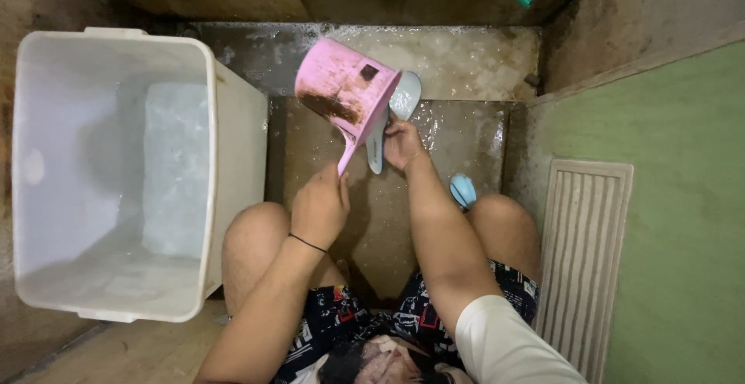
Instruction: Washing shoe insoles by hand using a water dipper and a scrubbing brush in a wash area.
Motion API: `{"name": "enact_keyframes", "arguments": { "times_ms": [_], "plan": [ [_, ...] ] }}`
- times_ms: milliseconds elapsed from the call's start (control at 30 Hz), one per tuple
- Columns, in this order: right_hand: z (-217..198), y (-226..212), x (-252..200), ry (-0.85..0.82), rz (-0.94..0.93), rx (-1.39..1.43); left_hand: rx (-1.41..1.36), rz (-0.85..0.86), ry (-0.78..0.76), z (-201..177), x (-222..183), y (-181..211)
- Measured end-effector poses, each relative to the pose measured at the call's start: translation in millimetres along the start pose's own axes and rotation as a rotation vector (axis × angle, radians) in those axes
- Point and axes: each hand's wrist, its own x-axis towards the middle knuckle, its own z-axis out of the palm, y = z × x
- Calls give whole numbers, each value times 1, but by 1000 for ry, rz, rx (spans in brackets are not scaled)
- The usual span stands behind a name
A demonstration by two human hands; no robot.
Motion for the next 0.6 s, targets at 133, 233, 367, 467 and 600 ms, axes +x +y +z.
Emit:
{"name": "enact_keyframes", "arguments": {
  "times_ms": [133, 233, 367, 467, 600],
  "plan": [
    [20, -3, -11, 36, 43, 58, 17, 22, -20, 8, -5, 2],
    [102, -20, -57, 288, -41, -89, 83, 78, -4, 2, -10, 11],
    [104, -23, -54, 291, -61, -81, 135, 151, 23, 4, -13, 16],
    [100, -27, -47, 294, -78, -74, 153, 178, 66, 5, -13, 15],
    [90, -31, -34, 301, -104, -66, 79, 136, 83, 26, 0, -27]
  ]
}}
